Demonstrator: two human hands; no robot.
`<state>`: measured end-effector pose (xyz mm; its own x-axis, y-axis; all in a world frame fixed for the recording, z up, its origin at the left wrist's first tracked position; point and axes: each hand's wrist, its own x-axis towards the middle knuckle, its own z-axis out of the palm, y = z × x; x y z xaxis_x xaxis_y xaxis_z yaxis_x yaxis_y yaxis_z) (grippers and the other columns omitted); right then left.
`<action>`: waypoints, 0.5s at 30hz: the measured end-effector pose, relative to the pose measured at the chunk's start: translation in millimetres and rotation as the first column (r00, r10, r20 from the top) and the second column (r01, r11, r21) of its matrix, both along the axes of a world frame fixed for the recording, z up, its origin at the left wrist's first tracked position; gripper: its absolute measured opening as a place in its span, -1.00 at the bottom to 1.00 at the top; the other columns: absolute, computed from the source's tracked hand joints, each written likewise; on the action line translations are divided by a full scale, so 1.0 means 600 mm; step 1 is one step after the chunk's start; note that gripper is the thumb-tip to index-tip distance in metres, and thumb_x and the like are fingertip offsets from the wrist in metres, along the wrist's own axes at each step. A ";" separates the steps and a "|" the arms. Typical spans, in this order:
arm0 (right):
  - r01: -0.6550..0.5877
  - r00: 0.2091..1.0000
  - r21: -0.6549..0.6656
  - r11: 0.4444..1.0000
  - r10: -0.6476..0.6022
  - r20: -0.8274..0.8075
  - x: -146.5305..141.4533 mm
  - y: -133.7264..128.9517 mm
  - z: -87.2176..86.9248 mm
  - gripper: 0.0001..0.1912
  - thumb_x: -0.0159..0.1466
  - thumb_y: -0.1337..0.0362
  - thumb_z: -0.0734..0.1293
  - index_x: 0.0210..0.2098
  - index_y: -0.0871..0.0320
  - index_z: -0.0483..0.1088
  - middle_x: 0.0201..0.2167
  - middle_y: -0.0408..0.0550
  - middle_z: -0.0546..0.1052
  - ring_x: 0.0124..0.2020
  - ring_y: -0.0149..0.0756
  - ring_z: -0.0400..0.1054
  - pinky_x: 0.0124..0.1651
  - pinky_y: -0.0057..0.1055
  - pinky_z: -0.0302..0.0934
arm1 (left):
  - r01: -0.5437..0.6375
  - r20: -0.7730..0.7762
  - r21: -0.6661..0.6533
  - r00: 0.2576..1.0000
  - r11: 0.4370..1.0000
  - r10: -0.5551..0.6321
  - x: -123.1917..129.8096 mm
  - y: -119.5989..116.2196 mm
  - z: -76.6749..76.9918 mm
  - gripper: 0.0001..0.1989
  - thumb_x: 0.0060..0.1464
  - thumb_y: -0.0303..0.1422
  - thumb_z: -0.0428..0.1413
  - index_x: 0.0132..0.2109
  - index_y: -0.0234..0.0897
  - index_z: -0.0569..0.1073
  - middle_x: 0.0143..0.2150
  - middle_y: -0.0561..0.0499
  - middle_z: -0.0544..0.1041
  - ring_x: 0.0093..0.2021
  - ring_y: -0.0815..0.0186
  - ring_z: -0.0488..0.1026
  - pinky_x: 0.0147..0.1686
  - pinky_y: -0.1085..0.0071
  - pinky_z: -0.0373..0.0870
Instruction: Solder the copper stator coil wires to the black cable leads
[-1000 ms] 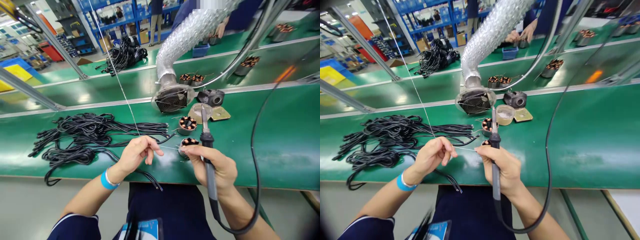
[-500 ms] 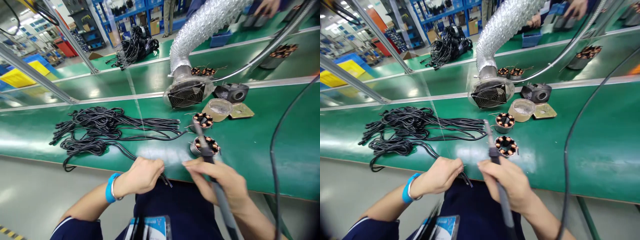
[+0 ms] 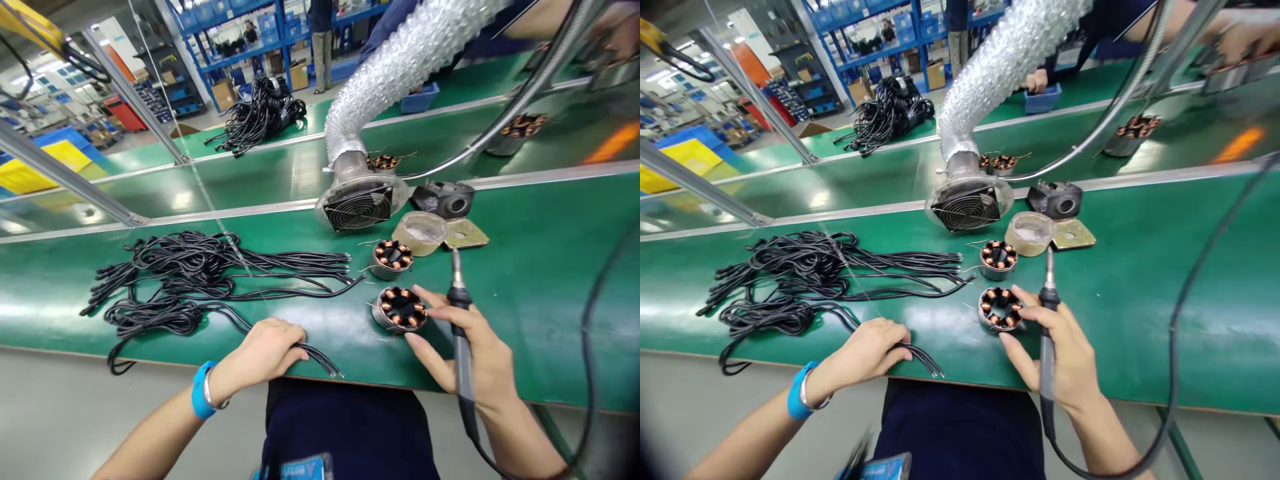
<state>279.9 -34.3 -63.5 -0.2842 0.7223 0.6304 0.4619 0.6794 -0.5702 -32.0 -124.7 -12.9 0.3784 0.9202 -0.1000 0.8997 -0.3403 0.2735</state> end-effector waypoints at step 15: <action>0.047 0.982 0.139 0.989 -0.020 -0.190 -0.014 0.013 0.006 -0.61 0.09 0.41 0.42 -0.11 0.12 0.29 0.02 0.23 0.54 -0.02 0.04 0.48 0.04 0.03 0.35 | -0.164 0.187 0.045 0.970 0.985 0.153 0.042 0.063 0.010 -0.75 0.14 -0.14 0.15 -0.36 -0.22 0.42 -0.50 0.05 0.47 -0.48 0.30 0.42 -0.45 0.41 0.22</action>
